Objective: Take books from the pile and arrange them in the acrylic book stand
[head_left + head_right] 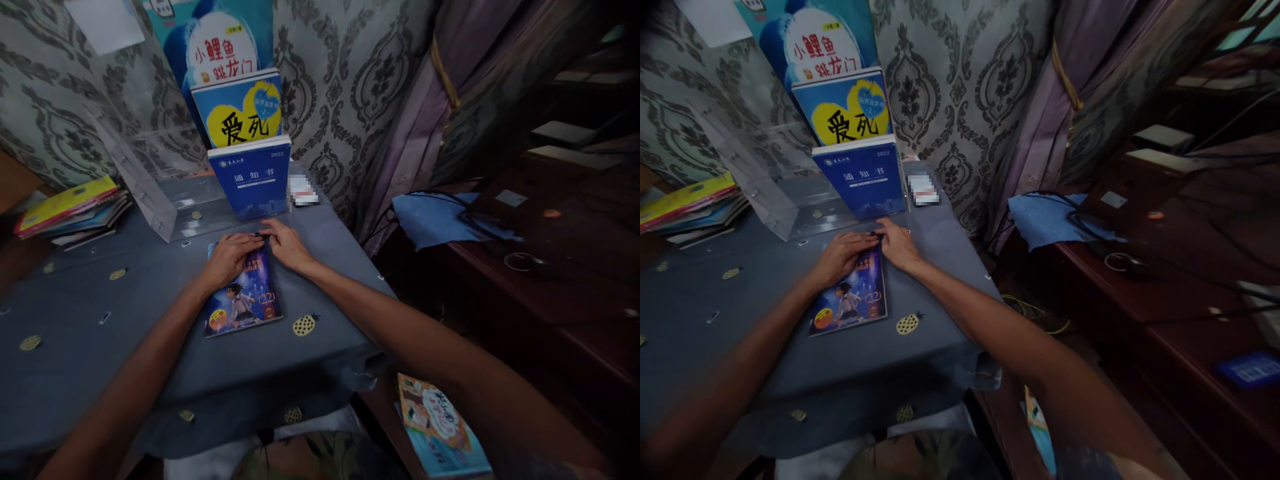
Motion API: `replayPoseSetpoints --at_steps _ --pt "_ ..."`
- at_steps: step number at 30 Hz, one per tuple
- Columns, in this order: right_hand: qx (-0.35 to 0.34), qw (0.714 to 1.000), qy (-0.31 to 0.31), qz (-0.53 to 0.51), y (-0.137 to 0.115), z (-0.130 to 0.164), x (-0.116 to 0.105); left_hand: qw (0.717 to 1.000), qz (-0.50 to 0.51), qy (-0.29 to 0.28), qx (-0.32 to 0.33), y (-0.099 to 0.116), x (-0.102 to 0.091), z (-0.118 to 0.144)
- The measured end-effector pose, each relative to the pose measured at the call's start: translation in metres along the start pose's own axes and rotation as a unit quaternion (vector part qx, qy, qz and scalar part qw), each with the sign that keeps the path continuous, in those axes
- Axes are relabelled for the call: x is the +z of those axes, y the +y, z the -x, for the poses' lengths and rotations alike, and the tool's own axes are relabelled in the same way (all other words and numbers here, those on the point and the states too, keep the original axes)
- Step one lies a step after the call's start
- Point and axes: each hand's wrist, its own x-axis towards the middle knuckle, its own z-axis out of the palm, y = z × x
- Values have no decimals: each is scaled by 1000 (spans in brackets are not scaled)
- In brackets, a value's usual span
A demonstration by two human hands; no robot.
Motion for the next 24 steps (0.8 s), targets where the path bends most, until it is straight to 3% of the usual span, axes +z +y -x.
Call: replayPoseSetpoints --at_steps 9,15,24 --pt "-59 996 -28 66 0 3 2 1000 4 2 20 6 -2 7" --pt "-139 983 -100 64 9 5 1 1000 7 3 21 9 -3 9" --pt "-133 982 -128 48 16 6 -4 1000 7 18 21 11 0 8"
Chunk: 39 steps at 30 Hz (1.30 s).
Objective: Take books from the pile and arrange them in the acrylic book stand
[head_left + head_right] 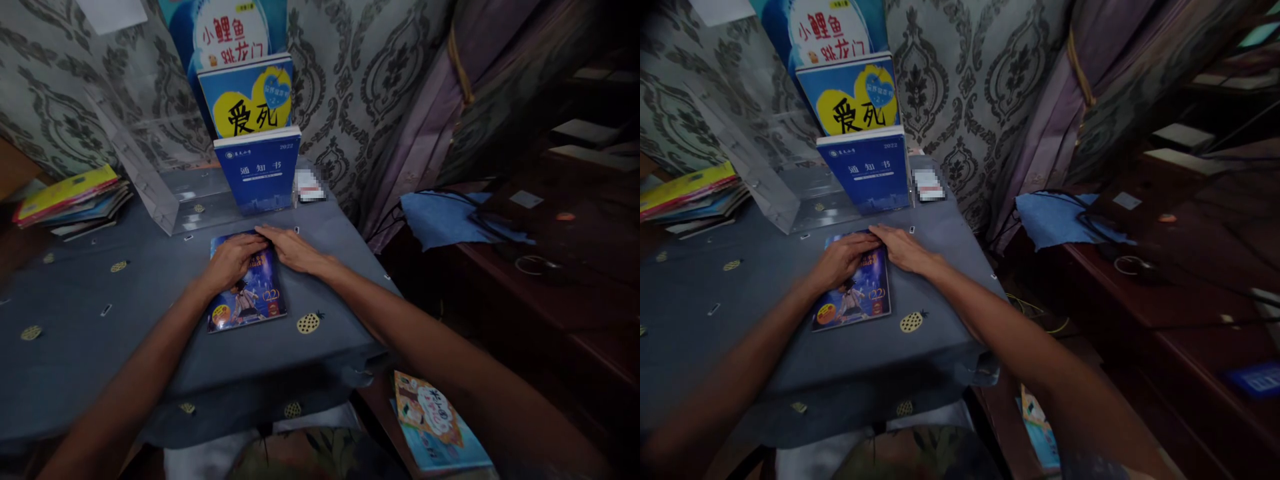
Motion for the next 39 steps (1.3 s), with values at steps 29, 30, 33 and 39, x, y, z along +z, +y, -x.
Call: replayPoseSetpoints --at_steps 29,30,33,39 --pt "-26 995 -89 27 5 21 -8 999 17 15 46 8 -2 8" --pt "-25 995 -89 34 5 21 -7 999 15 10 47 9 -3 8" --pt "-21 995 -88 46 5 20 -5 998 13 -2 58 11 -6 8" --pt "-20 997 -72 28 7 17 -4 997 14 -25 72 26 -10 15"
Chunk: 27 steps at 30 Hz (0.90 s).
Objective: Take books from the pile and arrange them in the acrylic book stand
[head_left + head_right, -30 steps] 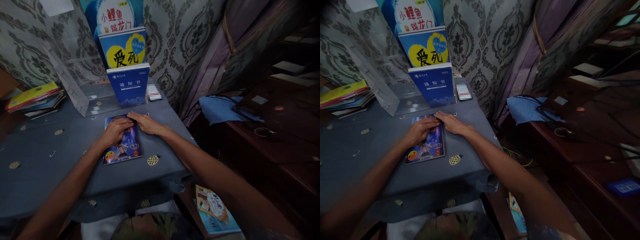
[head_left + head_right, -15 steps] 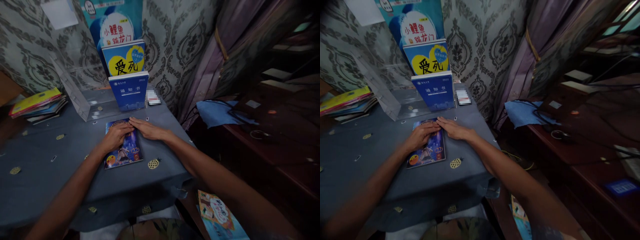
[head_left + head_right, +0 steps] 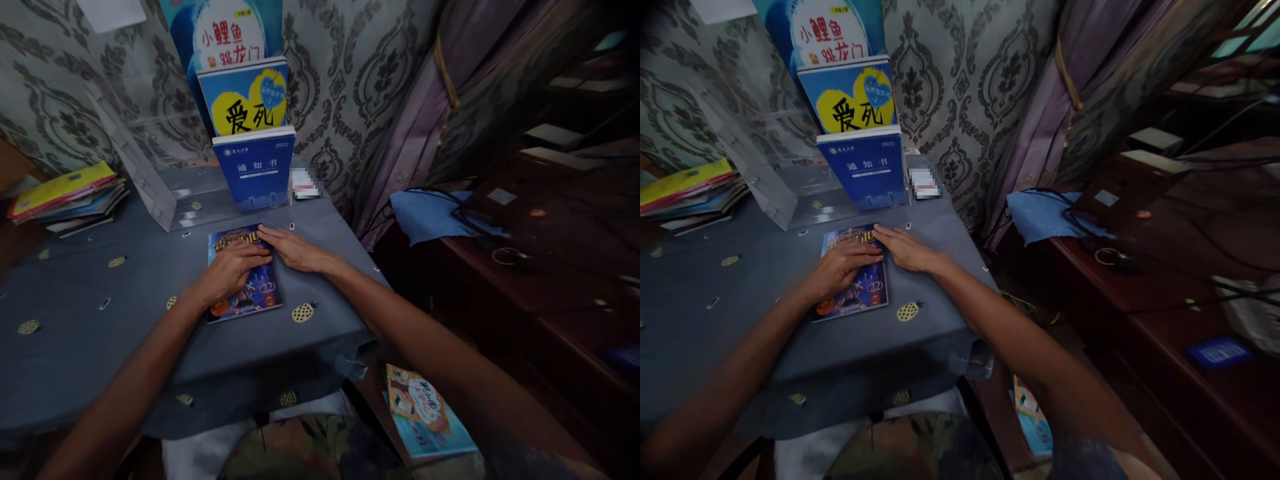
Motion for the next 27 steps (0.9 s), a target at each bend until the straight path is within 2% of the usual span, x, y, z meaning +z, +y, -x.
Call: replayPoseSetpoints --at_steps 18,27 --pt "-6 1000 20 -9 -5 1 -2 998 53 -34 -4 77 -11 34" --pt "-1 1000 16 11 -4 0 0 998 -55 -28 -15 97 -2 43"
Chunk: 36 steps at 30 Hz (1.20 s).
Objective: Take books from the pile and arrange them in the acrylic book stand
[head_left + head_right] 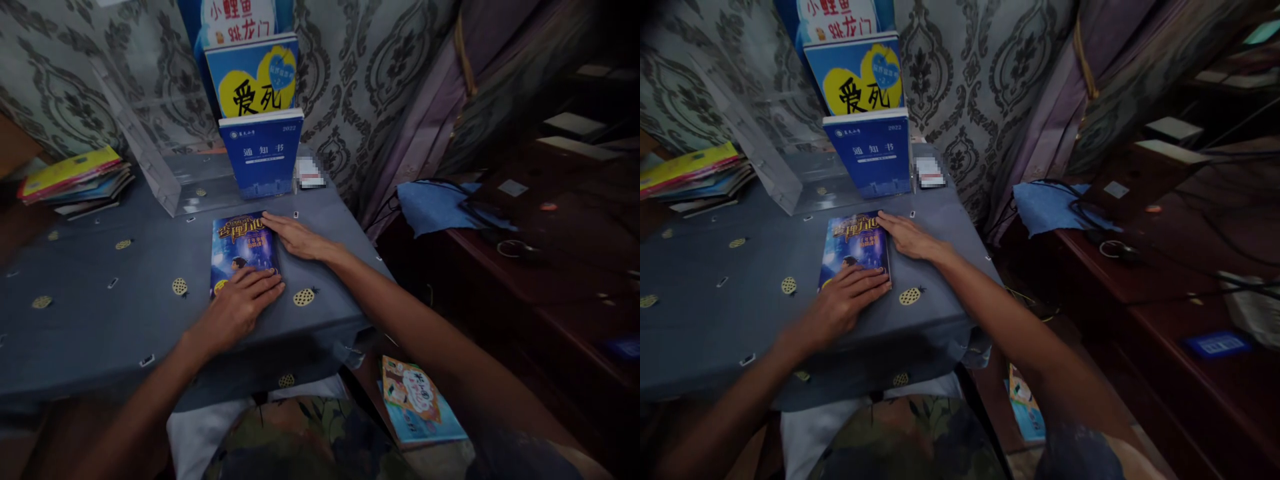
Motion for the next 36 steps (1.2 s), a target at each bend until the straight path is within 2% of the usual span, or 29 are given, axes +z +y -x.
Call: replayPoseSetpoints --at_steps 4,8,14,22,30,36 --pt "-3 1000 5 28 -8 1 -1 998 -46 -4 -49 20 2 4" --pt "16 998 5 57 -36 8 0 993 -57 18 -104 34 2 4" --pt "-7 998 -35 43 -72 34 10 991 -69 33 -114 40 1 3" --pt "3 995 -53 84 -80 51 11 986 -81 74 -128 44 4 18" --pt "5 992 -59 107 -82 50 10 974 -72 125 -176 38 -11 58" --pt "-1 988 -72 140 -91 50 5 961 -80 168 -206 35 -11 75"
